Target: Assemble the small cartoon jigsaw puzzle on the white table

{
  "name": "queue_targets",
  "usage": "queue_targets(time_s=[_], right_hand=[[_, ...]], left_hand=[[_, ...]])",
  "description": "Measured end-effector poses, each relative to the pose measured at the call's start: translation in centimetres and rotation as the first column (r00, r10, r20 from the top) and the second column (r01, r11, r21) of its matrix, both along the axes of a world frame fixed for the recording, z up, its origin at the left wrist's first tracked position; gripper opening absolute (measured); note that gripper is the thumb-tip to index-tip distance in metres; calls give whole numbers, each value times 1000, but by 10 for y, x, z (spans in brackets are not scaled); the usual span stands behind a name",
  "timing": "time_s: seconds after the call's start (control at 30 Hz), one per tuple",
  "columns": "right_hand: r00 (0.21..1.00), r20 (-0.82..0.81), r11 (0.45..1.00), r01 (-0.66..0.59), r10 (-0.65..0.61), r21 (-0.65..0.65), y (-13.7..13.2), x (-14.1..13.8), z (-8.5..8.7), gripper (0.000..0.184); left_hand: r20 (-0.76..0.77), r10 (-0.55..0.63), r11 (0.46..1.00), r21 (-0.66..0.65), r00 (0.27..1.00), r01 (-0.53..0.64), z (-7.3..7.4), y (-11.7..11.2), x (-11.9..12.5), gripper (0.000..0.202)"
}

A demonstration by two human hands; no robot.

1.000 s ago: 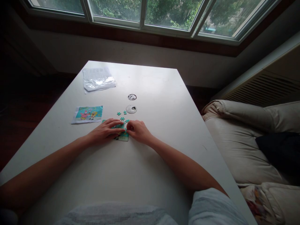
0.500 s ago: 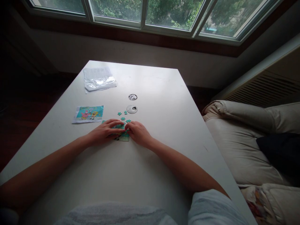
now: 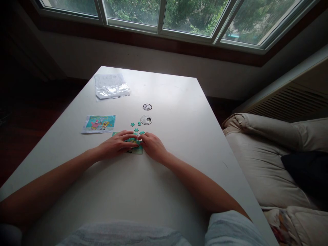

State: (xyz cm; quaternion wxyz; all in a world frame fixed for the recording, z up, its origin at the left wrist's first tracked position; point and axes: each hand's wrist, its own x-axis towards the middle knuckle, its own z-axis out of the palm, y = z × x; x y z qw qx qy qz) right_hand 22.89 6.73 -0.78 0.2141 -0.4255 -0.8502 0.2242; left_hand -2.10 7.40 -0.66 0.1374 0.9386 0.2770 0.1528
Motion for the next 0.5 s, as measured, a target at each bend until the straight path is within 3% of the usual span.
queue_targets(time_s=[0.3, 0.5], right_hand=[[975, -216, 977, 7, -55, -215, 7, 4, -6, 21], [985, -162, 993, -75, 59, -95, 9, 8, -1, 27]], left_hand=[[-154, 11, 998, 64, 988, -1, -3, -7, 4, 50], [-224, 28, 998, 58, 974, -16, 3, -14, 9, 57]])
